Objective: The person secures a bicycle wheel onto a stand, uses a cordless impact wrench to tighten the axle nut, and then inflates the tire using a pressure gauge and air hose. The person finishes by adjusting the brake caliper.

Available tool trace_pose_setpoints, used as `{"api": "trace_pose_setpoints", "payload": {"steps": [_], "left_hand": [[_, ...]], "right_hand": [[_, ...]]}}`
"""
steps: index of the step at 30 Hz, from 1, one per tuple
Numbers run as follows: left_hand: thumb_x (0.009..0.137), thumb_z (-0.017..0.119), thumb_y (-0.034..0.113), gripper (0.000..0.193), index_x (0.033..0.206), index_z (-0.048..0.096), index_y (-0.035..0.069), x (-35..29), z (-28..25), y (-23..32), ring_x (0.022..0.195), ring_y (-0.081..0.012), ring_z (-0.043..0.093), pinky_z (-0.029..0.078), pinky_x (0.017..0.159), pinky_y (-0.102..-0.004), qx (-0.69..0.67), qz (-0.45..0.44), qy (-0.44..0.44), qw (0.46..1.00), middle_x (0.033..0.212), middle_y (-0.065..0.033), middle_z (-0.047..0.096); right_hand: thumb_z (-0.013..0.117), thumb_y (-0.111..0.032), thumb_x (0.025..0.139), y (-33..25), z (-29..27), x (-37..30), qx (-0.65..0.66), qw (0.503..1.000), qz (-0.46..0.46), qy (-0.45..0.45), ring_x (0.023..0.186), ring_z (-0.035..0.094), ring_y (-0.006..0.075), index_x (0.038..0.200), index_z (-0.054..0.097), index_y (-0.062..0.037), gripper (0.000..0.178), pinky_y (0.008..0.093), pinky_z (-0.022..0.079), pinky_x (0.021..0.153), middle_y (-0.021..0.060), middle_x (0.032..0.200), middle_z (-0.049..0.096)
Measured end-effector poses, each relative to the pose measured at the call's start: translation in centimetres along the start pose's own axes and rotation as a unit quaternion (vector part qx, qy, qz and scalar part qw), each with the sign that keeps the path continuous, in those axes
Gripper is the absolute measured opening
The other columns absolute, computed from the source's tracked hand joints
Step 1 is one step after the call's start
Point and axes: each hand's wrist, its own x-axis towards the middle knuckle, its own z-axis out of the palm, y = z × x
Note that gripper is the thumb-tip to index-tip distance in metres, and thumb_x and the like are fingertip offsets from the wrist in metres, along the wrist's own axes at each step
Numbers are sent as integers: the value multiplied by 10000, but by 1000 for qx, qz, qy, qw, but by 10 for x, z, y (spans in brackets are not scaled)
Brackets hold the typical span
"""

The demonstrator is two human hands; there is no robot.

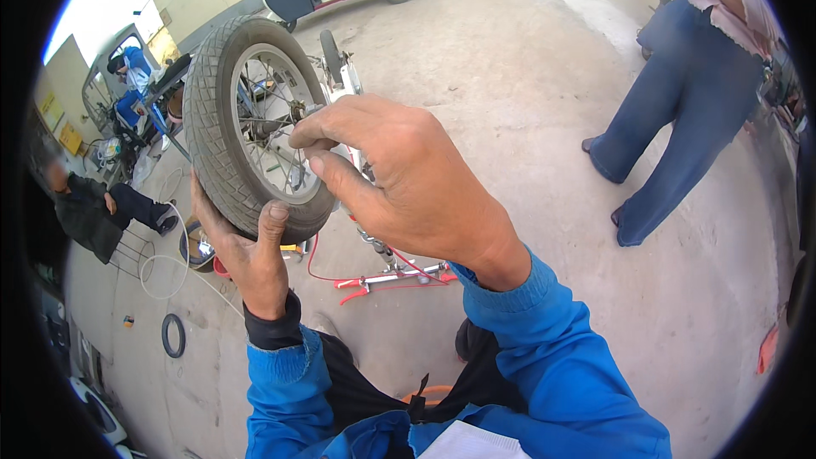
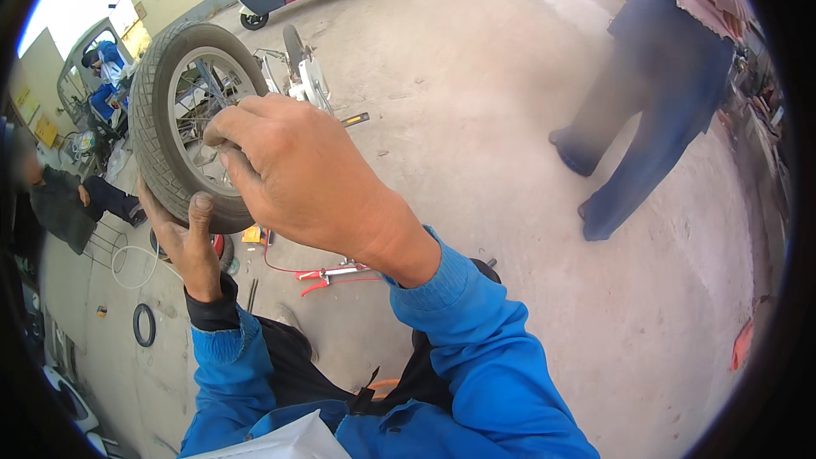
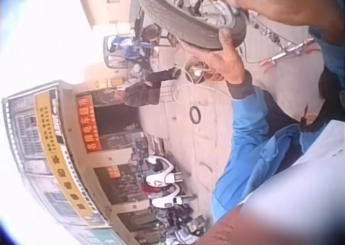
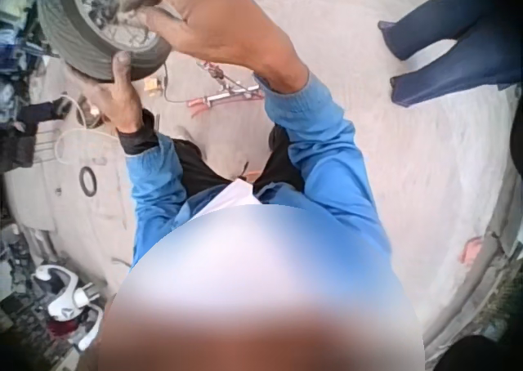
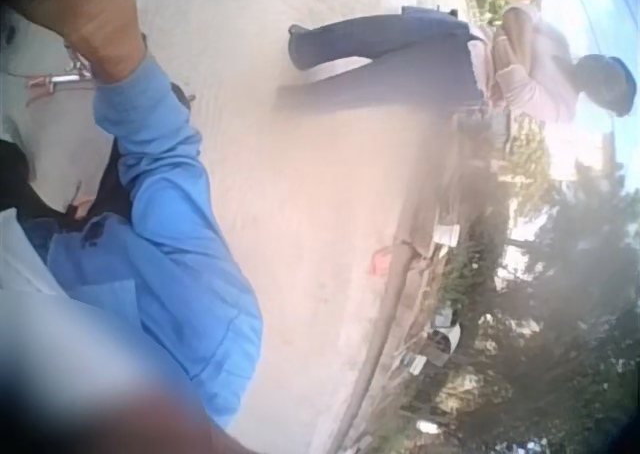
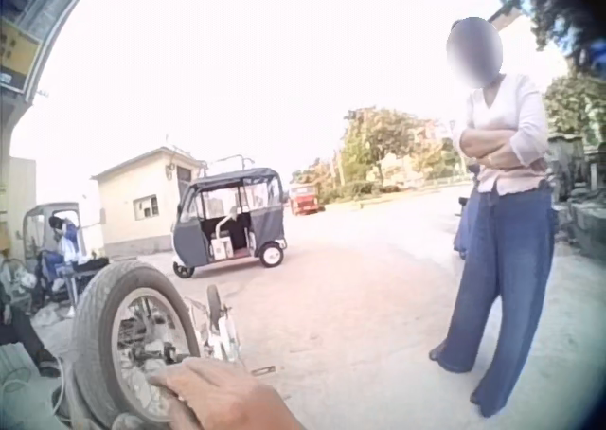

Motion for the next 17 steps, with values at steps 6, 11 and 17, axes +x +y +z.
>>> {"api": "trace_pose_setpoints", "payload": {"steps": [6,11,17], "left_hand": [[999,814,198,747,1549,372,-48,-30,19,-2,1333,-265,561,422,1146,-379,-9,-57,13,998,1467,-197,535],[988,821,248,696,1470,433,-71,-31,11,-5,1219,-282,628,473,1084,-379,122,-12,11,992,1359,-205,634],[985,817,266,688,1459,463,-84,-8,6,-9,1105,-242,668,508,1015,-352,94,11,-22,995,1303,-206,665]], "right_hand": [[779,15,891,-37,-62,-16,-89,989,-16,116,993,759,279,1208,739,31,321,371,583,882,179,1067,767],[756,-68,986,-30,-117,-104,-132,933,62,328,1015,737,205,1234,733,19,264,350,550,975,123,1075,789],[769,-259,988,88,-130,-377,-188,799,487,299,1145,730,263,1393,679,-33,472,391,512,1099,133,1186,771]]}}
